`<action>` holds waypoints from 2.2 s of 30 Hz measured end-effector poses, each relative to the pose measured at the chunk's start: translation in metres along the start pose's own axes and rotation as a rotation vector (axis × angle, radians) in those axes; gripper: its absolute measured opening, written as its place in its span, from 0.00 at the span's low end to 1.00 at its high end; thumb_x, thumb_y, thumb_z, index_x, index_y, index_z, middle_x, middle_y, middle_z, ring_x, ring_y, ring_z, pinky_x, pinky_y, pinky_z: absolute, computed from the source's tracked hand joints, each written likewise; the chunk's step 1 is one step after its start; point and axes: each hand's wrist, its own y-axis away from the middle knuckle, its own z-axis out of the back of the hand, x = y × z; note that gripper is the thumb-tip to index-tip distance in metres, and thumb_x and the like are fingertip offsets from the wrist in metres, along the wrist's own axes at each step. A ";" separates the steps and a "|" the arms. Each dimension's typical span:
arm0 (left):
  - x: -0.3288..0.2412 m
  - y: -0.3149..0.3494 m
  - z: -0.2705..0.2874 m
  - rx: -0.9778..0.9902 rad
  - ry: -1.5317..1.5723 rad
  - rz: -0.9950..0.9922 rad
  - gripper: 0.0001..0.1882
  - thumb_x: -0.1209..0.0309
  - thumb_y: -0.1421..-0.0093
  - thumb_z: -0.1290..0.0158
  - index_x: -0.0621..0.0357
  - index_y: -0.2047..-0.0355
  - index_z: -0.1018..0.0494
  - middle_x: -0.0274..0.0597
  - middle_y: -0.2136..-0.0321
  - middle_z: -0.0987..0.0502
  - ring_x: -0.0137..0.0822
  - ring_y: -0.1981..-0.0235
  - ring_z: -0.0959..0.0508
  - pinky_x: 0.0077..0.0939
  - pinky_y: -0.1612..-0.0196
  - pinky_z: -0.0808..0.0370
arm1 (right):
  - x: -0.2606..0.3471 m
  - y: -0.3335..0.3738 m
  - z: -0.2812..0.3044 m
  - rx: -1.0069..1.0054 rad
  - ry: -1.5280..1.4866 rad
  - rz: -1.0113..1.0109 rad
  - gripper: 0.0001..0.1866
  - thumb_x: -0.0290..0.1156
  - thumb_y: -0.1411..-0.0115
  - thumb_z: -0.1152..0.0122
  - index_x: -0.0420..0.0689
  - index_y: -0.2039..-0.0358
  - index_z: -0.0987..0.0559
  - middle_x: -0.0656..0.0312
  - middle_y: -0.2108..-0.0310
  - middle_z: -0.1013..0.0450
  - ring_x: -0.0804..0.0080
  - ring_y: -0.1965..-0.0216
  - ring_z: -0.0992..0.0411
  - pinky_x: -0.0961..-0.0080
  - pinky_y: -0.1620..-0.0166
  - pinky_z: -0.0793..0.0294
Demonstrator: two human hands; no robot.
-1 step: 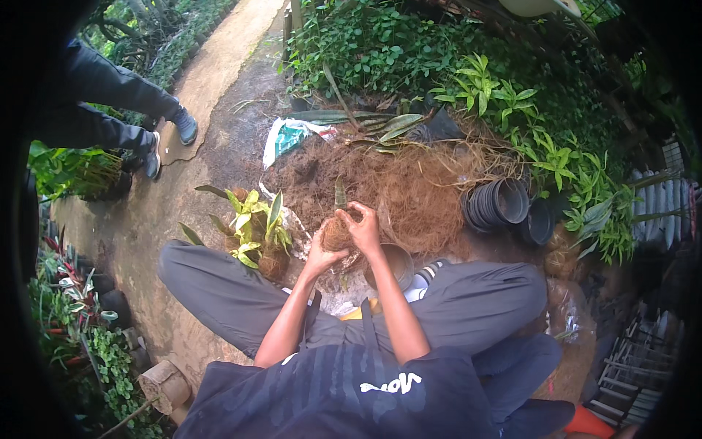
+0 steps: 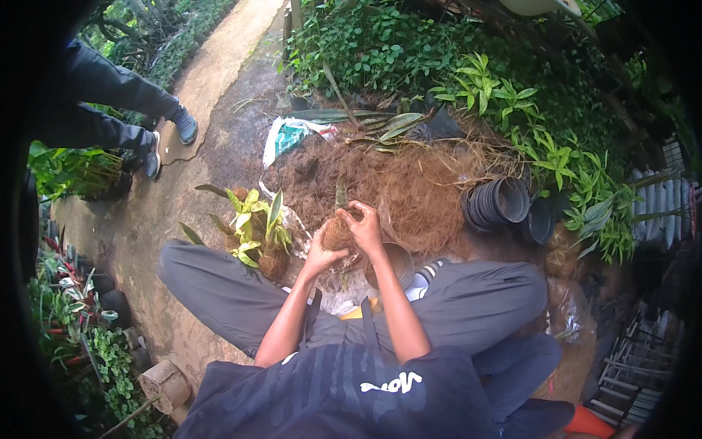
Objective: The person sits on the ground and wraps the root ball of a small plant with fibrous material. They then pick up a second plant and repeat the wrapping process, securing the material around the roots by hand.
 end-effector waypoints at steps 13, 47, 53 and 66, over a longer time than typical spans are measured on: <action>0.009 -0.006 0.005 -0.095 0.034 0.017 0.32 0.80 0.57 0.35 0.63 0.50 0.33 0.39 0.55 0.24 0.29 0.55 0.25 0.27 0.49 0.27 | 0.052 0.020 -0.012 -0.230 0.258 0.267 0.09 0.32 0.47 0.34 0.42 0.68 0.23 0.59 0.66 0.26 0.63 0.58 0.29 0.65 0.53 0.31; 0.015 -0.008 0.017 -0.340 0.073 0.025 0.13 0.67 0.38 0.52 0.59 0.56 0.28 0.35 0.62 0.25 0.27 0.61 0.26 0.24 0.54 0.29 | 0.014 0.036 -0.020 0.154 0.224 0.197 0.12 0.32 0.40 0.44 0.42 0.58 0.20 0.54 0.57 0.24 0.59 0.53 0.27 0.65 0.47 0.29; 0.045 -0.011 0.031 -0.497 0.503 0.090 0.20 0.55 0.35 0.59 0.56 0.55 0.29 0.38 0.59 0.27 0.32 0.56 0.27 0.30 0.50 0.31 | 0.029 0.047 -0.025 0.206 0.298 0.292 0.16 0.35 0.40 0.43 0.43 0.53 0.22 0.54 0.51 0.27 0.56 0.47 0.32 0.62 0.43 0.35; 0.038 -0.006 0.037 -0.384 0.216 0.051 0.26 0.55 0.33 0.59 0.65 0.46 0.32 0.47 0.50 0.28 0.35 0.48 0.29 0.30 0.43 0.35 | 0.016 0.065 -0.042 0.218 0.384 0.318 0.28 0.44 0.34 0.55 0.48 0.36 0.41 0.52 0.36 0.45 0.53 0.35 0.48 0.59 0.33 0.50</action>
